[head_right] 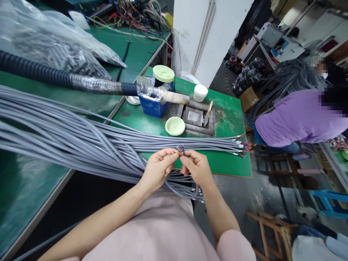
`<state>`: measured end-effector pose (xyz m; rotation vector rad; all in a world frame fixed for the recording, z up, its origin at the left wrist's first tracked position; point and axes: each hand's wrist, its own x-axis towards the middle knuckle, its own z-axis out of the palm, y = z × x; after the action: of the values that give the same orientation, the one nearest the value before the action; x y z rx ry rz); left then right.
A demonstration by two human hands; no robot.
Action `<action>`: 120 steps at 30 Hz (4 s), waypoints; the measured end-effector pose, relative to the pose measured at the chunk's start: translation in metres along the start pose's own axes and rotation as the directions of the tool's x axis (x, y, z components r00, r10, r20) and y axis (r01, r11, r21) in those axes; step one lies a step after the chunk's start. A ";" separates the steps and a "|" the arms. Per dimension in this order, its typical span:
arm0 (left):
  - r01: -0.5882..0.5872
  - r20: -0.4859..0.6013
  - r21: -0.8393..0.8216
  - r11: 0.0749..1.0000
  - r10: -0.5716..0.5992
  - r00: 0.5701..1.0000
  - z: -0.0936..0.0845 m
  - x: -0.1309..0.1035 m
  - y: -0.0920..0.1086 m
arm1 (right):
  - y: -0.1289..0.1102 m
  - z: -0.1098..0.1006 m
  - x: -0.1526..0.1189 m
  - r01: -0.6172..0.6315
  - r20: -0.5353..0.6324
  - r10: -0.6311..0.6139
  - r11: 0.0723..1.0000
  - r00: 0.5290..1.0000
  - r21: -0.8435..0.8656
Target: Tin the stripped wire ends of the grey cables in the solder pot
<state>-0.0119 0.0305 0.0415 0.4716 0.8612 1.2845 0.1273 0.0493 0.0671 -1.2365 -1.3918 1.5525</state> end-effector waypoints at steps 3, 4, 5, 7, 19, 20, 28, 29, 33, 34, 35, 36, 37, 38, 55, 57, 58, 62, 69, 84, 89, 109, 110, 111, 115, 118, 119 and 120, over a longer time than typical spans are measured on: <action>-0.016 0.007 -0.021 1.000 0.016 1.000 -0.001 0.000 -0.002 | -0.002 0.001 0.001 -0.015 0.010 0.015 0.999 1.000 0.051; -0.040 0.006 -0.001 0.999 0.040 0.999 -0.001 -0.001 -0.002 | -0.002 0.002 0.001 -0.034 0.032 0.032 0.996 0.999 0.081; -0.071 0.001 0.035 0.997 0.071 0.997 -0.001 -0.002 -0.001 | -0.002 0.002 0.002 -0.061 0.065 0.054 0.992 0.996 0.114; -0.144 -0.013 0.134 0.980 0.147 0.989 -0.001 -0.004 0.001 | -0.001 0.004 0.004 -0.114 0.134 0.091 0.978 0.987 0.178; -0.048 0.003 0.033 0.998 0.048 0.999 -0.003 -0.001 -0.005 | -0.002 0.012 0.001 0.158 -0.111 -0.170 0.981 0.979 -0.108; -0.032 0.015 0.011 0.999 0.031 0.999 -0.003 0.000 -0.005 | -0.003 0.012 0.001 0.180 -0.118 -0.201 0.969 0.972 -0.170; 0.010 0.025 -0.043 0.999 -0.009 1.000 -0.006 0.002 -0.003 | -0.004 0.012 0.001 0.241 -0.108 -0.309 0.880 0.945 -0.409; 0.006 0.024 -0.044 0.999 -0.005 1.000 -0.006 0.002 -0.003 | -0.005 0.012 0.001 0.255 -0.097 -0.325 0.868 0.941 -0.427; -0.007 0.025 -0.044 0.999 0.009 1.000 -0.008 0.004 -0.004 | -0.015 0.009 0.005 0.323 -0.012 -0.383 0.796 0.924 -0.512; -0.008 0.024 -0.044 0.999 0.009 1.000 -0.009 0.005 -0.005 | -0.018 0.009 0.006 0.341 0.011 -0.396 0.775 0.918 -0.532; -0.007 0.023 -0.045 0.999 0.008 1.000 -0.009 0.006 -0.005 | -0.020 0.008 0.008 0.358 0.030 -0.410 0.756 0.912 -0.549; -0.003 0.021 -0.045 0.999 0.004 1.000 -0.009 0.006 -0.005 | -0.022 0.008 0.009 0.373 0.043 -0.424 0.739 0.905 -0.561; 0.001 0.019 -0.046 0.999 0.000 1.000 -0.009 0.007 -0.004 | -0.023 0.008 0.010 0.386 0.054 -0.436 0.725 0.899 -0.570; 0.004 0.016 -0.048 0.999 -0.004 1.000 -0.009 0.007 -0.004 | -0.025 0.009 0.012 0.395 0.061 -0.445 0.714 0.893 -0.578; -0.170 0.041 0.293 0.941 0.166 0.985 -0.023 0.014 0.011 | -0.046 0.005 0.061 0.401 0.179 -0.405 0.574 0.897 -0.714; -0.306 0.056 0.487 0.818 0.320 0.946 -0.031 0.015 0.011 | -0.050 0.001 0.080 0.413 0.222 -0.404 0.487 0.888 -0.770; -0.358 0.076 0.570 0.739 0.386 0.919 -0.035 0.016 0.011 | -0.051 0.000 0.090 0.416 0.245 -0.394 0.442 0.886 -0.795; -0.467 0.231 0.732 0.496 0.464 0.855 -0.047 0.024 0.003 | -0.047 -0.002 0.124 0.401 0.320 -0.303 0.261 0.898 -0.878; -0.504 0.333 0.779 0.373 0.435 0.837 -0.049 0.028 -0.001 | -0.036 0.005 0.146 0.365 0.363 -0.141 -0.016 0.921 -0.931; -0.515 0.343 0.765 0.387 0.432 0.834 -0.050 0.027 0.002 | -0.054 -0.029 0.147 0.238 0.229 -0.296 -0.008 0.927 -0.971; -0.518 0.348 0.762 0.388 0.429 0.833 -0.051 0.028 0.001 | -0.043 -0.064 0.168 0.044 0.056 -0.291 -0.046 0.955 -0.998; -0.514 0.367 0.775 0.366 0.401 0.839 -0.049 0.027 0.002 | -0.024 -0.064 0.196 -0.062 -0.034 -0.137 -0.202 0.990 -0.978; -0.514 0.367 0.775 0.367 0.401 0.839 -0.049 0.027 0.002 | -0.024 -0.064 0.196 -0.060 -0.033 -0.137 -0.202 0.990 -0.978; -0.514 0.367 0.775 0.368 0.400 0.840 -0.049 0.027 0.002 | -0.024 -0.064 0.197 -0.059 -0.031 -0.140 -0.201 0.990 -0.978; -0.511 0.367 0.775 0.372 0.395 0.842 -0.049 0.027 0.003 | -0.029 -0.066 0.192 -0.040 -0.014 -0.198 -0.129 0.980 -0.991; -0.514 0.367 0.778 0.361 0.401 0.839 -0.049 0.028 0.002 | -0.039 -0.070 0.178 0.028 0.010 -0.281 0.062 0.960 -0.998; -0.516 0.368 0.780 0.355 0.407 0.836 -0.050 0.028 0.001 | -0.043 -0.071 0.171 0.061 0.012 -0.305 0.149 0.952 -0.987; -0.518 0.368 0.781 0.349 0.412 0.833 -0.050 0.028 0.001 | -0.047 -0.072 0.162 0.092 0.011 -0.320 0.240 0.947 -0.966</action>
<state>-0.0498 0.0500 0.0032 1.7216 1.3245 1.2223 0.1428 0.2309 0.0836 -1.6711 -2.3748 0.1568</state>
